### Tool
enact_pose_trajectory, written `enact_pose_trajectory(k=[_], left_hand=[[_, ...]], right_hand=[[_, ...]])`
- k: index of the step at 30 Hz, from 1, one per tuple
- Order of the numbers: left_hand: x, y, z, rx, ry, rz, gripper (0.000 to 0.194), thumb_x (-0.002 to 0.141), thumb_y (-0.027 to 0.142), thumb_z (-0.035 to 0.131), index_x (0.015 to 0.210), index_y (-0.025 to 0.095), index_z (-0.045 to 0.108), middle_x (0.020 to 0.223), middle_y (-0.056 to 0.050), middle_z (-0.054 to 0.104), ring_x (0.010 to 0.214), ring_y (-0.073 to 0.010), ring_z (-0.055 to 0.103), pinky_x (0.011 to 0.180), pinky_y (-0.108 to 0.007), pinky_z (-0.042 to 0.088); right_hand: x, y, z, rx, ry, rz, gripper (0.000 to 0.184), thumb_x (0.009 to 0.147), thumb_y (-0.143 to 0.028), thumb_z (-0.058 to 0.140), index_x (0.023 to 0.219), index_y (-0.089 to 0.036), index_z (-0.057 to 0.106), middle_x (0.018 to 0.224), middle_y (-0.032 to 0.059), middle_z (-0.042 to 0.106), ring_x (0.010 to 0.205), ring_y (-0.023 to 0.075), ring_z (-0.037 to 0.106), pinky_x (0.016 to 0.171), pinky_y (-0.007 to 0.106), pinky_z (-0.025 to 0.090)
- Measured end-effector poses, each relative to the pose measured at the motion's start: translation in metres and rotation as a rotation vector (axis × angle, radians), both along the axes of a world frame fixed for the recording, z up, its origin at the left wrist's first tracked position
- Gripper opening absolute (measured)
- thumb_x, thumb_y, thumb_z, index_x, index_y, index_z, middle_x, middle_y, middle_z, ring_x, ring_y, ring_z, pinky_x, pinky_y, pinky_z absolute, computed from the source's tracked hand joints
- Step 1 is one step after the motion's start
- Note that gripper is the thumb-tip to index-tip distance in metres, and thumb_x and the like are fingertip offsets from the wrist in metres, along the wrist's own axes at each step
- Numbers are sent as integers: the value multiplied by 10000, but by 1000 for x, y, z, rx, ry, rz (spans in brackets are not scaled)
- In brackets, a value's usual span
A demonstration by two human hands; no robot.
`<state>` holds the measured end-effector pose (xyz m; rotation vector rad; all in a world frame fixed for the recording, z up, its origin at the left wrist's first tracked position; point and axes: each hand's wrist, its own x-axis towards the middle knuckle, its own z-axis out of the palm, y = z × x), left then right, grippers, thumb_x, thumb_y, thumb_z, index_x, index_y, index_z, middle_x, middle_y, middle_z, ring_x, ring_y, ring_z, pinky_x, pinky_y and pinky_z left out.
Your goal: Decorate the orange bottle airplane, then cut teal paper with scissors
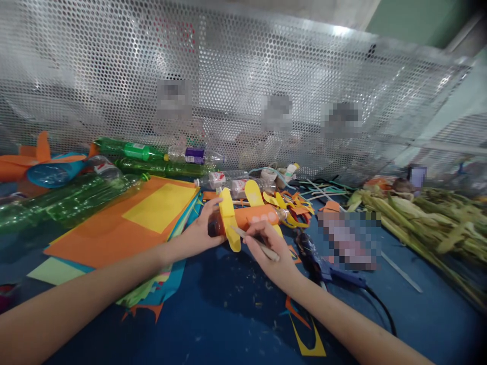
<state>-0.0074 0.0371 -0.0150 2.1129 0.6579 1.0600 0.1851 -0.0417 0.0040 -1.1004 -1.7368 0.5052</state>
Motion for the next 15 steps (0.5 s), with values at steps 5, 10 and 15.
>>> enact_pose_trajectory(k=[5,10,15], left_hand=[[1,2,-7,-8,-45,8,687,711,221,671,1265,248,268,1355,-122,340,1233,-249,425,1046,-452,345],[-1,-2,-2,-94,53,24,583,714,231,665,1205,222,351,1238,-104,479,1160,-250,486,1021,-473,350],[-2,-3,3,-17,174,54,561,706,217,650,1212,215,408,1263,-99,459,1208,-263,433,1037,-450,330]], right_hand=[[0,0,-1,21,23,-30,47,844,-205,531,812,-219,498,731,-5,532,680,141,528,642,269,445],[1,-1,-2,-2,136,-8,106,867,-232,514,771,-217,473,715,-7,530,689,142,554,704,295,465],[0,-1,-3,-37,118,-15,152,873,-238,515,736,-218,452,696,-16,523,652,128,528,669,287,458]])
